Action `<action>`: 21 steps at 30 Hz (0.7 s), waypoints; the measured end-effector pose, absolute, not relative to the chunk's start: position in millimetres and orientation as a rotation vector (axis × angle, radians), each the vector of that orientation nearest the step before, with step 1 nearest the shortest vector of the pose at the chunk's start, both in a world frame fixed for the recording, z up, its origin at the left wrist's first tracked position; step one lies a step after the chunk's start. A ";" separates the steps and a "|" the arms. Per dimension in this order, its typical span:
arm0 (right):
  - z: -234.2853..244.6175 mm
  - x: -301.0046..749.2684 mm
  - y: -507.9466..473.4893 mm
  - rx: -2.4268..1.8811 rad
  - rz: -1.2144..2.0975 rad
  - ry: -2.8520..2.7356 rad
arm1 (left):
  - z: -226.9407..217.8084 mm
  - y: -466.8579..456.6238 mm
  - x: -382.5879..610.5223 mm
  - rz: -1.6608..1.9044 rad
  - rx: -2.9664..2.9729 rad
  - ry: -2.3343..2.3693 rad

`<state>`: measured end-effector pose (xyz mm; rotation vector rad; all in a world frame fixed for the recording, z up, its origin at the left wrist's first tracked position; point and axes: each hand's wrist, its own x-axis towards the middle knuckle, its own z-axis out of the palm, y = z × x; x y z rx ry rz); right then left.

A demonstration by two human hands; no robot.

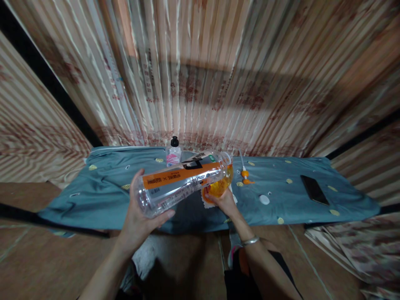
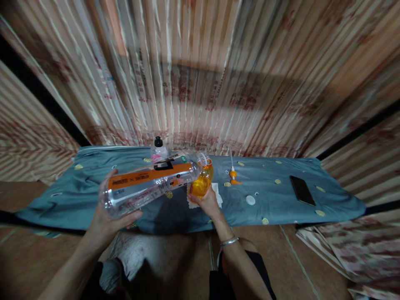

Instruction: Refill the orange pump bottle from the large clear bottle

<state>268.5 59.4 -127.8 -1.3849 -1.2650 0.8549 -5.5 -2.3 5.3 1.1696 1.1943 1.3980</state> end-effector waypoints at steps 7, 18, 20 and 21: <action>-125.9 265.6 59.3 -1.352 0.894 -1.244 | 4.6 -1.9 -5.2 1.423 1.182 1.185; -121.2 265.8 57.1 -1.406 0.881 -1.249 | 2.7 2.3 -5.9 1.443 1.184 1.226; -120.8 265.4 57.0 -1.383 0.901 -1.247 | 1.8 1.4 -3.7 1.477 1.165 1.250; -120.9 265.2 57.1 -1.370 0.911 -1.244 | 0.9 1.4 -3.2 1.490 1.159 1.268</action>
